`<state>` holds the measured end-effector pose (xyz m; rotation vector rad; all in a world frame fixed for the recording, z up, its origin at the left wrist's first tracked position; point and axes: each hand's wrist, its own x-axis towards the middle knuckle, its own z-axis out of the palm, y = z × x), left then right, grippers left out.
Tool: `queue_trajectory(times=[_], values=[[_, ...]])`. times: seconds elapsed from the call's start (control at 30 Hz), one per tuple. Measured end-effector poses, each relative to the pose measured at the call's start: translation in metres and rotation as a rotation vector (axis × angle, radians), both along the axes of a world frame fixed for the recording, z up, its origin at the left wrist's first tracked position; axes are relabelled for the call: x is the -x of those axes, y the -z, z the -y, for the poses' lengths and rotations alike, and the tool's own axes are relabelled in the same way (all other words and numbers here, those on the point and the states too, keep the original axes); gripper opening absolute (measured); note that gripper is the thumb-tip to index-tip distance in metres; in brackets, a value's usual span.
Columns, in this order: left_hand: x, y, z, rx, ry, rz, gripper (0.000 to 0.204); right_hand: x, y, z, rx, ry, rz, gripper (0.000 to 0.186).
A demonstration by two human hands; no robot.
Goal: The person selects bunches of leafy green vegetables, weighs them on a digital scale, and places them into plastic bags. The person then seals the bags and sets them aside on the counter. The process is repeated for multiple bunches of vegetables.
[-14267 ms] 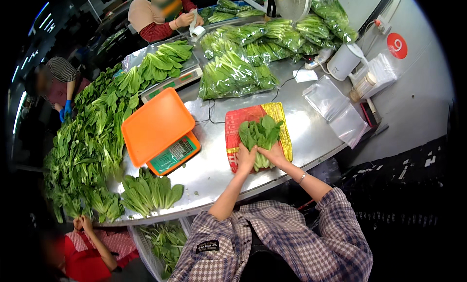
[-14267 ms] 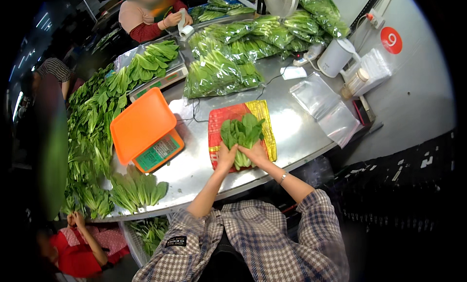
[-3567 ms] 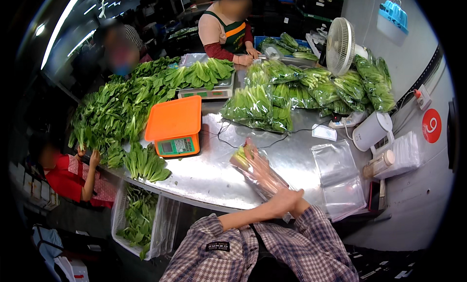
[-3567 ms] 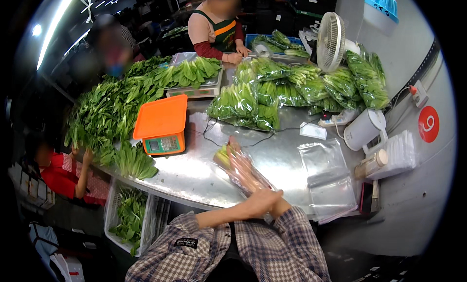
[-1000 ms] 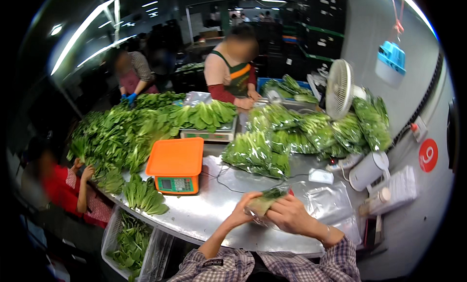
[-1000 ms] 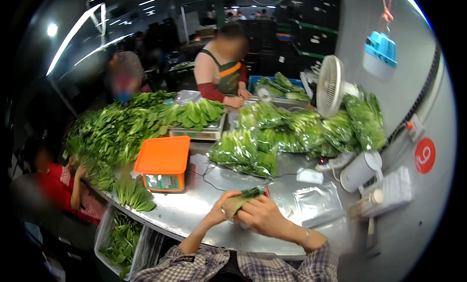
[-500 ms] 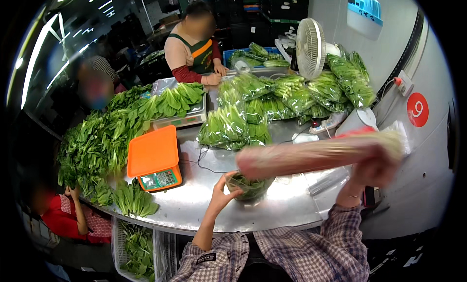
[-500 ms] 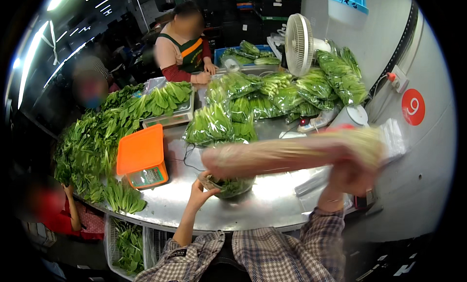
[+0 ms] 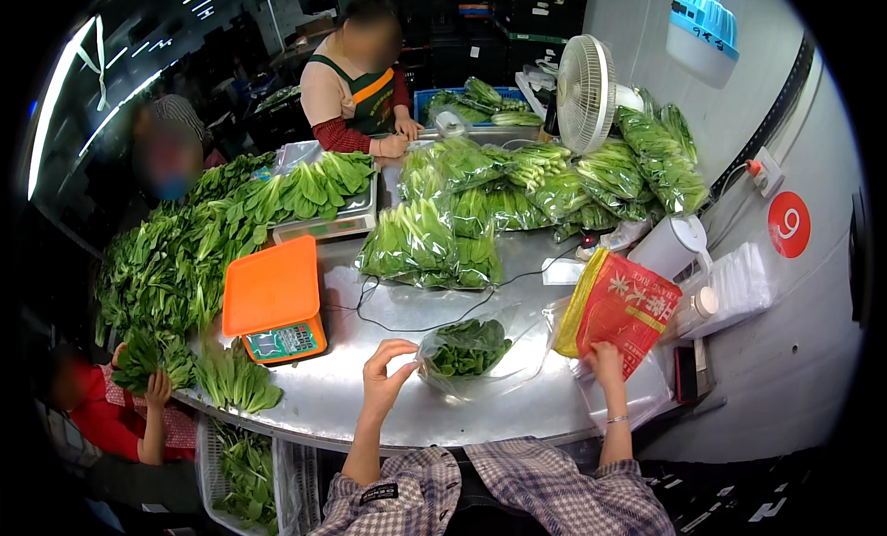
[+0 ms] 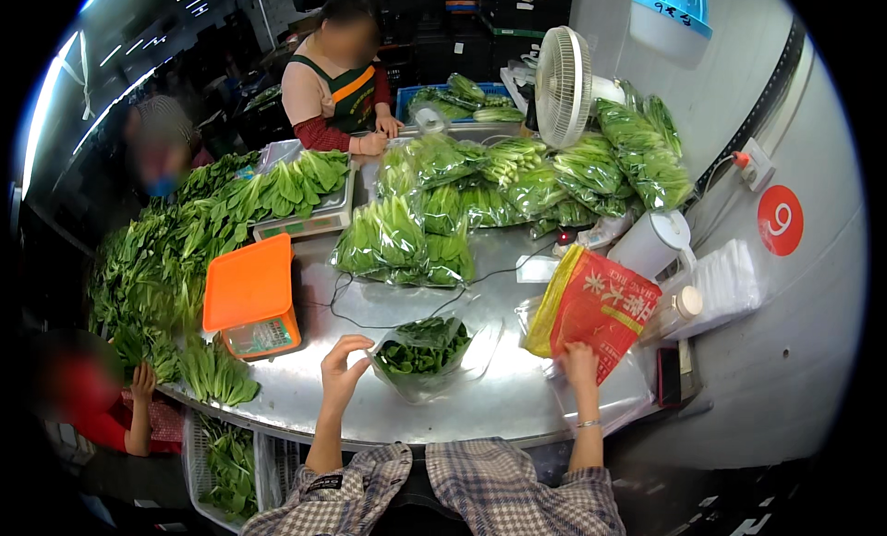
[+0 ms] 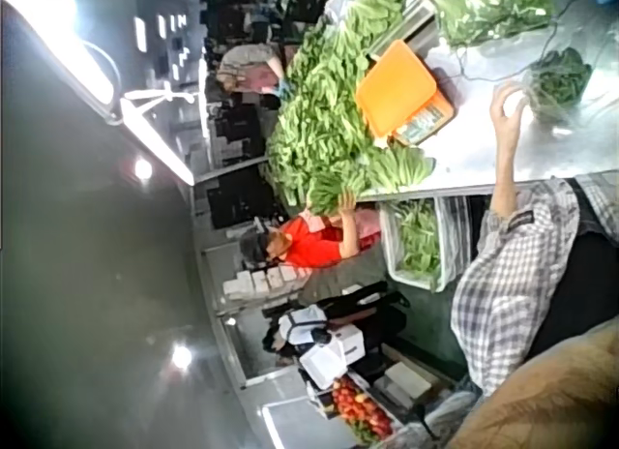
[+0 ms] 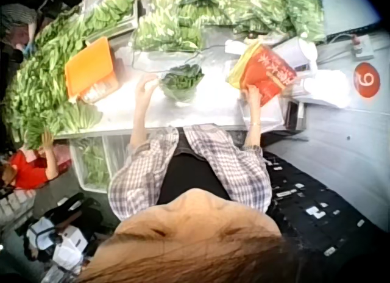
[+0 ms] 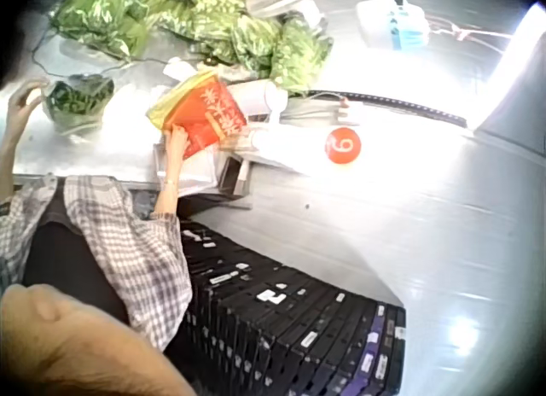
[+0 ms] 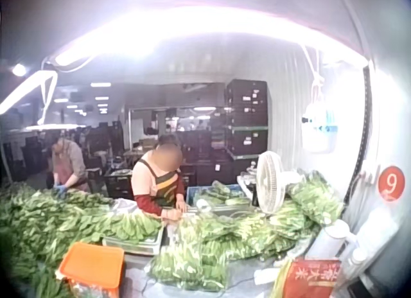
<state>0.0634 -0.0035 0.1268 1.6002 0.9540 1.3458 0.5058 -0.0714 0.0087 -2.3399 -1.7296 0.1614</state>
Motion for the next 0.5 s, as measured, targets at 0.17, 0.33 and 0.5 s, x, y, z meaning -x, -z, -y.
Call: queue_trajectory(times=[0.17,0.33,0.5], values=[[-0.004,0.001,-0.004,-0.104,-0.004,-0.176,0.012,0.108,-0.103,-0.036,-0.442,-0.215,-0.829,0.033],[-0.013,0.009,0.001,0.166,-0.065,0.175,0.003,0.148,-0.108,-0.065,-0.522,-0.462,-0.987,0.017],[-0.016,0.007,-0.001,0.283,-0.166,0.395,0.003,0.167,-0.106,-0.07,-0.465,-0.234,-1.569,0.008]])
